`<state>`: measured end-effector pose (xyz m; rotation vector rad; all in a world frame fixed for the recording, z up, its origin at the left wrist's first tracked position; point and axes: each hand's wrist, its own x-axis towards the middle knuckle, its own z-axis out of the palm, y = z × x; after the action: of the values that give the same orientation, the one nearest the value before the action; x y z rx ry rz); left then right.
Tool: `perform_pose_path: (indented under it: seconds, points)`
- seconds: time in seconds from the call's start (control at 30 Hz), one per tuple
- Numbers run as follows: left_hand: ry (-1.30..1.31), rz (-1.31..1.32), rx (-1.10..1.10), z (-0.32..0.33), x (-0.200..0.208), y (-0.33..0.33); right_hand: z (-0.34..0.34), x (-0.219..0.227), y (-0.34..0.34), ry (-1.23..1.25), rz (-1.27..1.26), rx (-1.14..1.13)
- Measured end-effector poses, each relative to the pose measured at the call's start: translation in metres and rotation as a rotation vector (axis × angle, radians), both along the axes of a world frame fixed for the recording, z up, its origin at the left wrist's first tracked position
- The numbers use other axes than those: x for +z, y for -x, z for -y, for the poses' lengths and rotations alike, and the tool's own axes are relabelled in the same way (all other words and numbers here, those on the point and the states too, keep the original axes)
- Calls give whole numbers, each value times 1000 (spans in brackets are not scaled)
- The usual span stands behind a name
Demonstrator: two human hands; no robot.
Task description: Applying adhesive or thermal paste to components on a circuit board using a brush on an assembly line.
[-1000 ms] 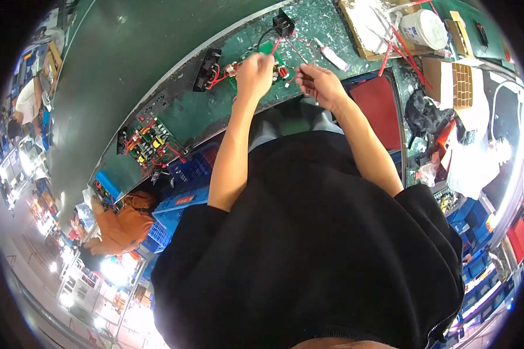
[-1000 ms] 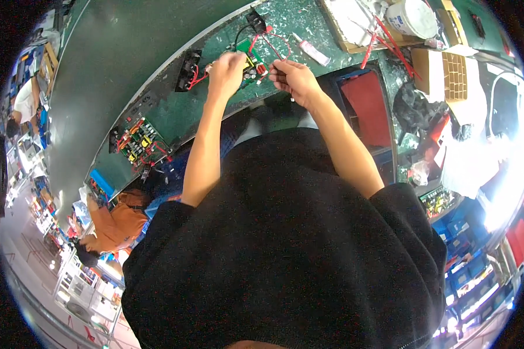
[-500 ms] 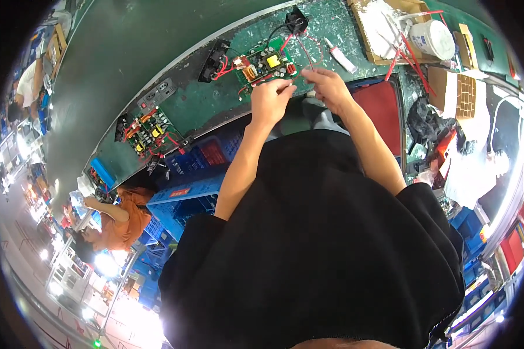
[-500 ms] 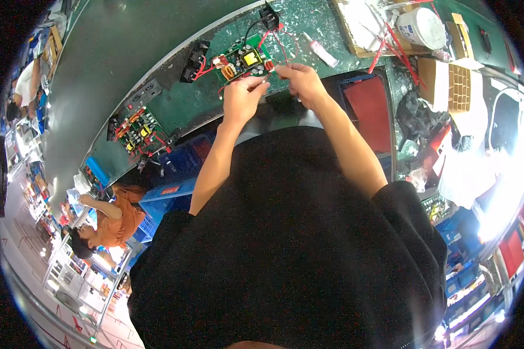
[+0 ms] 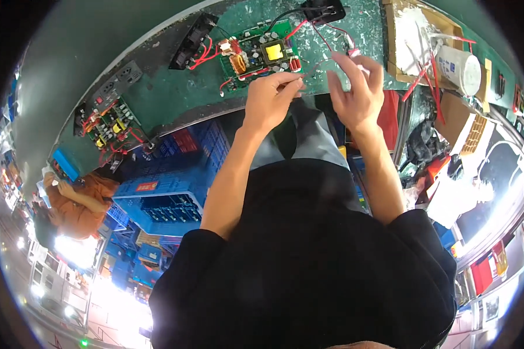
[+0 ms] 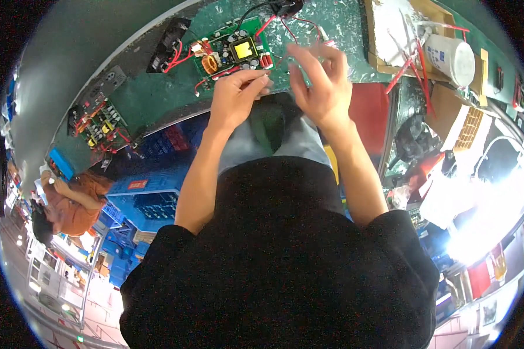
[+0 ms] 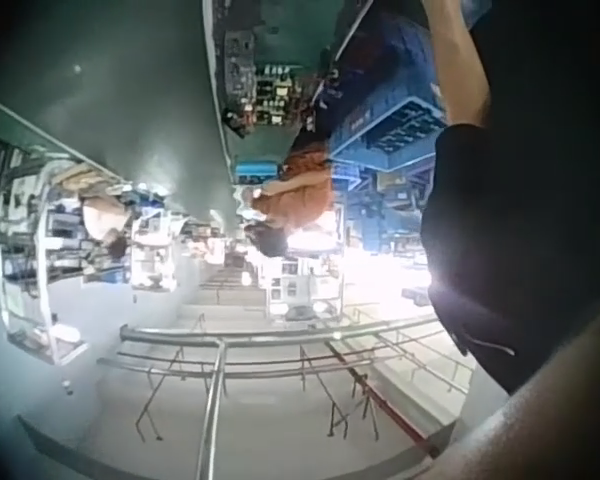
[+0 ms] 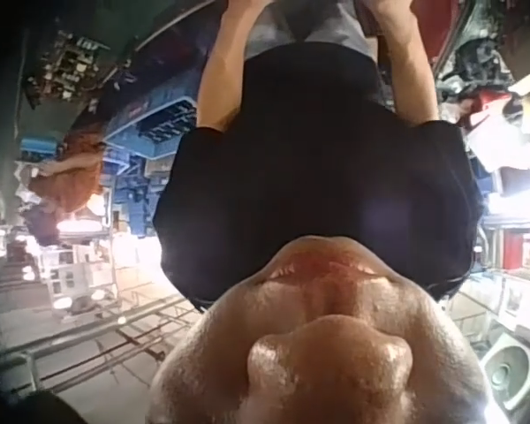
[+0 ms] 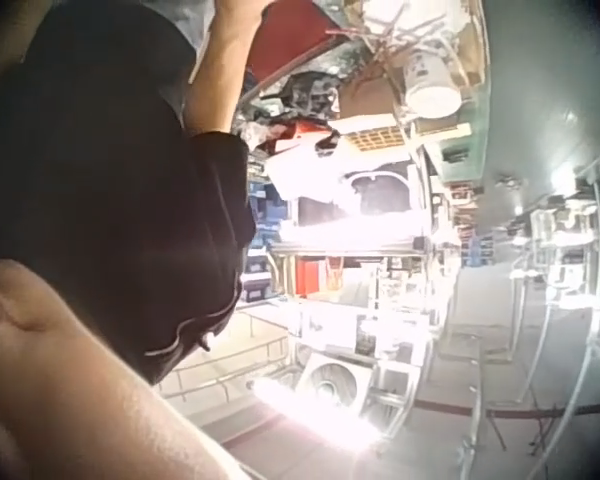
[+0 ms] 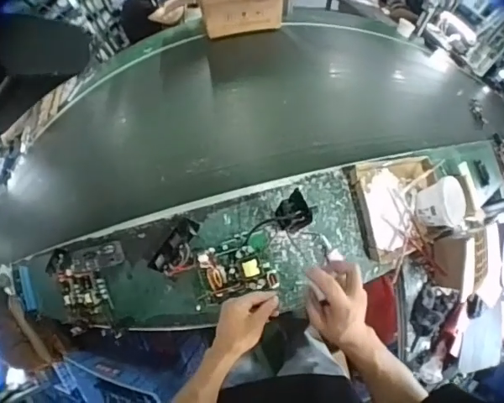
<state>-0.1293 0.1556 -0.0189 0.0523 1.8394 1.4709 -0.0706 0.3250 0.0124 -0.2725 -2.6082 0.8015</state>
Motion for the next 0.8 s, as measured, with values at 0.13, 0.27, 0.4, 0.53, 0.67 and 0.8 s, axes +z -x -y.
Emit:
perform_pose_path:
  seconds: [0.13,0.27,0.4,0.53,0.67,0.8]
  points:
    - [272,-377,-109,7,-9,4,-28,-16,17,317,232,-105]
    - [293,-567,-220,12,-20,-12,-27,13,7,676,426,-117]
    - [158,-567,-273,2,-12,-20,-18,32,20,-38,256,442]
    - [-140,129,69,-10,1,-13,-18,10,19,218,425,462]
    - [-248,394,212,-11,-10,-6,-14,4,23,424,491,339]
    - [-273,465,250,-12,-15,-3,-10,-1,25,492,524,237]
